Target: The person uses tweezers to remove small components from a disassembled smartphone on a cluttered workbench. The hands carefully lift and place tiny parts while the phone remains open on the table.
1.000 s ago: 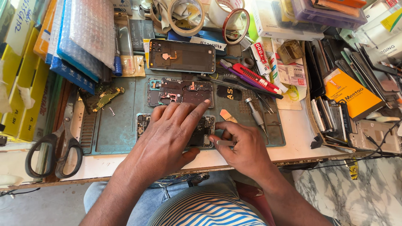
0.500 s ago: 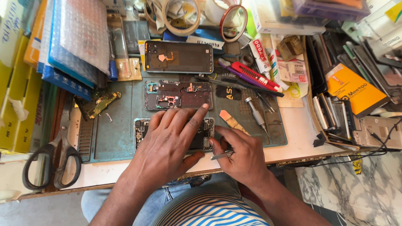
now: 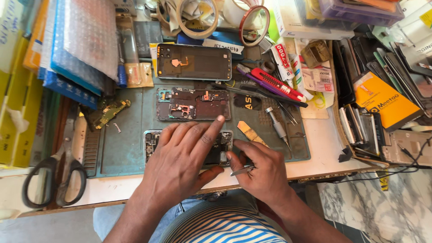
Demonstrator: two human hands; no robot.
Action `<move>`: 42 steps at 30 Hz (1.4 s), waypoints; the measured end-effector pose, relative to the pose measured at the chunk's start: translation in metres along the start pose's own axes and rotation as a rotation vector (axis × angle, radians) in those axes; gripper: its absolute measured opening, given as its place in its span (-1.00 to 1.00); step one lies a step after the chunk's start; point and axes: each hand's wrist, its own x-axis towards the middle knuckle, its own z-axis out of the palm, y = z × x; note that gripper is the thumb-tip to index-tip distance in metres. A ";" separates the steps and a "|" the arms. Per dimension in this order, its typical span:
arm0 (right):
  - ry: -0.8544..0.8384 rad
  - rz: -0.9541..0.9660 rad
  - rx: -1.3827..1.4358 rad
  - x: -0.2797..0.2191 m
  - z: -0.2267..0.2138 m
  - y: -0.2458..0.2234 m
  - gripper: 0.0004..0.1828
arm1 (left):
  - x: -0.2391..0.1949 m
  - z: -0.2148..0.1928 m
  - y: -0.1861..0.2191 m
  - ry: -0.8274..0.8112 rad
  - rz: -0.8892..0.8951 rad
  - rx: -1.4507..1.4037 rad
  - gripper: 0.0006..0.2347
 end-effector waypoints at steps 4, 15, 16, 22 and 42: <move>0.038 -0.020 -0.019 0.000 0.002 -0.002 -0.71 | 0.002 -0.002 0.004 0.007 0.009 -0.009 -0.15; -0.091 0.313 0.333 -0.006 0.006 0.012 -0.68 | 0.010 -0.032 0.000 -0.189 0.054 -0.061 -0.13; -0.094 0.334 0.448 -0.007 0.008 0.014 -0.67 | 0.011 -0.035 -0.001 -0.200 0.057 -0.055 -0.13; -0.122 0.448 0.668 -0.009 0.008 0.028 -0.68 | 0.012 -0.041 -0.002 -0.247 0.034 -0.053 -0.12; -0.108 0.316 1.104 -0.004 0.006 -0.003 -0.54 | 0.005 -0.038 0.047 0.028 -0.416 -0.169 -0.17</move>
